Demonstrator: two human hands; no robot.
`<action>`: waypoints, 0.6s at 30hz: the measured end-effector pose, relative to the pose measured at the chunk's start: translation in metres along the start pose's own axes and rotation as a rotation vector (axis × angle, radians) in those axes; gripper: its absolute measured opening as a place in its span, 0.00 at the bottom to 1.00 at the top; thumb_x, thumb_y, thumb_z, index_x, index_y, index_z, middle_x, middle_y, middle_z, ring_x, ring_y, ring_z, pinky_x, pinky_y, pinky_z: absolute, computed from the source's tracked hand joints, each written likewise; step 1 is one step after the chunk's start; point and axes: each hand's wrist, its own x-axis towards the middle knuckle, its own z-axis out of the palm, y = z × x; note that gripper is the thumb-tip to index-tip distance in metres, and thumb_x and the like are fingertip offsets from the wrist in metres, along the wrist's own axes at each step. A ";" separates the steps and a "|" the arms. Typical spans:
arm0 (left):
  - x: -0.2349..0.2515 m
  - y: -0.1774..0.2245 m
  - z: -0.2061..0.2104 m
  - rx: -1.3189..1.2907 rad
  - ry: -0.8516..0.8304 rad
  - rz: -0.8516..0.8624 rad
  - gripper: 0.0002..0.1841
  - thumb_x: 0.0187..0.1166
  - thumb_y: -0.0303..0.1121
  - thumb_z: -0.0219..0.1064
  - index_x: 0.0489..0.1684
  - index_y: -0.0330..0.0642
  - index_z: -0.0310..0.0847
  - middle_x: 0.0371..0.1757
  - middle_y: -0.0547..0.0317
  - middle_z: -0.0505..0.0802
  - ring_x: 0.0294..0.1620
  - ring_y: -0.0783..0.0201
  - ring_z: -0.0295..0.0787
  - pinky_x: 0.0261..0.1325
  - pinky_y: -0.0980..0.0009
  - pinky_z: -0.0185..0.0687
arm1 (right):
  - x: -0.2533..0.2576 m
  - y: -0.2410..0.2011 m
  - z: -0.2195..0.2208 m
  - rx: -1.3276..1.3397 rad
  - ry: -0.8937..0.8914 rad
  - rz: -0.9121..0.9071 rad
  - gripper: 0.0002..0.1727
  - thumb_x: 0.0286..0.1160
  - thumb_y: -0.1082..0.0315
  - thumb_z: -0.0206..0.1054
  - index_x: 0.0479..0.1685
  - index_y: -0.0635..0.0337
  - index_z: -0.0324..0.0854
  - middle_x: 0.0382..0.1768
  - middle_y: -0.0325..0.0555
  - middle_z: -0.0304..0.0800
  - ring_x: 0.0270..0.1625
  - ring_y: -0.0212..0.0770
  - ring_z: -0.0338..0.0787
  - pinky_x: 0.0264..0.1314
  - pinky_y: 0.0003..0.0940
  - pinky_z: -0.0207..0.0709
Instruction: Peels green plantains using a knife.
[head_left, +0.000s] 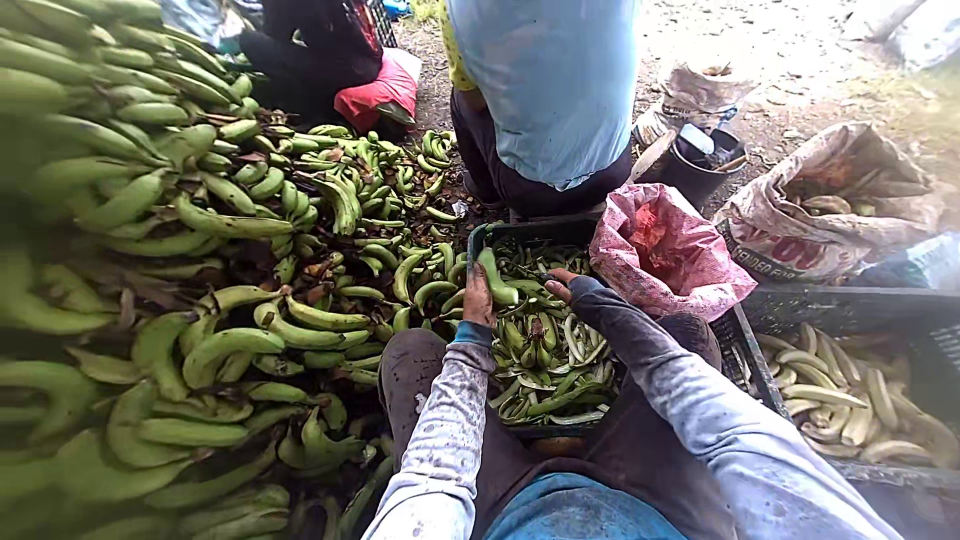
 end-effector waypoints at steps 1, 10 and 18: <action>0.000 0.003 0.004 -0.071 0.003 -0.052 0.33 0.91 0.62 0.41 0.79 0.47 0.71 0.60 0.47 0.88 0.52 0.55 0.86 0.53 0.54 0.85 | 0.001 -0.030 -0.015 -0.021 -0.143 0.033 0.23 0.82 0.55 0.62 0.62 0.67 0.85 0.53 0.62 0.93 0.57 0.53 0.92 0.68 0.55 0.79; -0.027 0.004 0.046 -0.182 -0.033 -0.145 0.24 0.96 0.48 0.40 0.69 0.39 0.73 0.43 0.50 0.85 0.34 0.61 0.82 0.36 0.65 0.81 | 0.011 -0.077 -0.048 -0.593 -0.046 0.138 0.27 0.77 0.47 0.72 0.71 0.49 0.86 0.61 0.71 0.87 0.66 0.74 0.84 0.69 0.77 0.70; -0.012 -0.009 0.015 -0.106 -0.016 0.164 0.29 0.94 0.54 0.44 0.86 0.47 0.64 0.72 0.51 0.84 0.66 0.63 0.83 0.68 0.62 0.81 | 0.005 -0.049 -0.026 -0.156 -0.033 0.058 0.27 0.87 0.48 0.59 0.69 0.60 0.84 0.60 0.63 0.91 0.66 0.61 0.89 0.73 0.64 0.76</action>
